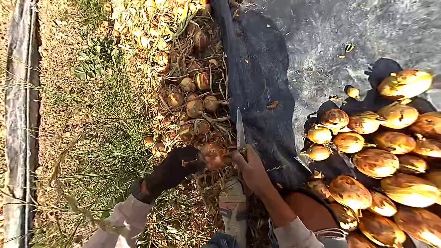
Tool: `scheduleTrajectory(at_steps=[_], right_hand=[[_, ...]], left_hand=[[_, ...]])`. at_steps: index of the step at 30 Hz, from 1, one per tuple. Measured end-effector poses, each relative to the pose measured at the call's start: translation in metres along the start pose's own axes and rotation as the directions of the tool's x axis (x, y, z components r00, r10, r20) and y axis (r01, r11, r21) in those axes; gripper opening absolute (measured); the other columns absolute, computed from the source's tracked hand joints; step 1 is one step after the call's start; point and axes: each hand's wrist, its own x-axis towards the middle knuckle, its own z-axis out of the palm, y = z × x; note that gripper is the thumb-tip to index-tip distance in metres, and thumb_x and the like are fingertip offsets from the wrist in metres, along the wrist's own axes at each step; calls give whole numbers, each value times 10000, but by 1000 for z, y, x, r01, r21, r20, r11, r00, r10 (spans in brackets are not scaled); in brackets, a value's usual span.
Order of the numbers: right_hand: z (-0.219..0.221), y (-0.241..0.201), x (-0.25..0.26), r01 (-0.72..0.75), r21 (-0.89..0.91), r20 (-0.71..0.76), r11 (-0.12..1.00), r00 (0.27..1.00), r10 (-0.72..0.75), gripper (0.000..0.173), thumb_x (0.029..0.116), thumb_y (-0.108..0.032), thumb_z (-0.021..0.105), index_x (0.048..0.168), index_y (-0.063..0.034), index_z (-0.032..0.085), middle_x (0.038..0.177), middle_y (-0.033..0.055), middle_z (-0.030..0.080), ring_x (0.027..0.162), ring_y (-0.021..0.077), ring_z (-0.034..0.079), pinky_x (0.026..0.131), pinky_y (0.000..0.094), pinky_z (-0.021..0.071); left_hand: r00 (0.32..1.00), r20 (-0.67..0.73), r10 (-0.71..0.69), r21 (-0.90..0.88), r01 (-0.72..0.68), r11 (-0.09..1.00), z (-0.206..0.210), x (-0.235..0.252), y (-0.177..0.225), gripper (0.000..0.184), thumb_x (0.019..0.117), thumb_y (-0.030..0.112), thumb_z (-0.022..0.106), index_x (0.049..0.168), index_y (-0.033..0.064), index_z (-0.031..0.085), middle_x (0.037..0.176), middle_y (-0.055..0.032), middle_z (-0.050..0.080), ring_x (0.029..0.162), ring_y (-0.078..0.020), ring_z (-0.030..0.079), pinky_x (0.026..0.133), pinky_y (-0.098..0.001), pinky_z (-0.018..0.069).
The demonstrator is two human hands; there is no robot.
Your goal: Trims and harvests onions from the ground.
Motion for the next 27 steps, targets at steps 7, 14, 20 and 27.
scheduleTrajectory(at_steps=[7,14,20,27], right_hand=[[3,-18,-20,136,266,163,954,969,-184,517,1027,-615,381,1021,-157,621,651,-55,511,498,47,455,462,236,426],[12,-6,-11,104,91,143,990,983,-117,545,1009,-660,396,981,-164,623,592,-41,428,467,85,406,442,281,393],[22,4,-12,-7,129,127,992,992,-9,515,844,-561,719,1059,-97,657,716,-63,593,563,49,541,538,267,505],[17,18,-23,243,-101,-21,965,969,-247,572,801,-358,827,1233,-25,654,1075,46,720,1023,87,676,932,336,564]], left_hand=[[974,94,-204,-295,223,929,9,-9,51,114,926,244,657,876,156,711,766,88,666,728,-3,632,716,-225,554],[923,-106,371,598,-239,765,-21,14,26,357,974,432,659,817,118,724,856,-11,683,776,-156,670,676,-411,581],[935,208,288,504,-355,787,12,9,45,136,939,230,689,1036,161,755,1004,-21,728,918,-188,706,758,-459,594],[991,121,-51,701,-49,711,9,36,25,188,974,227,636,1100,144,748,956,-106,744,900,-337,721,735,-596,562]])
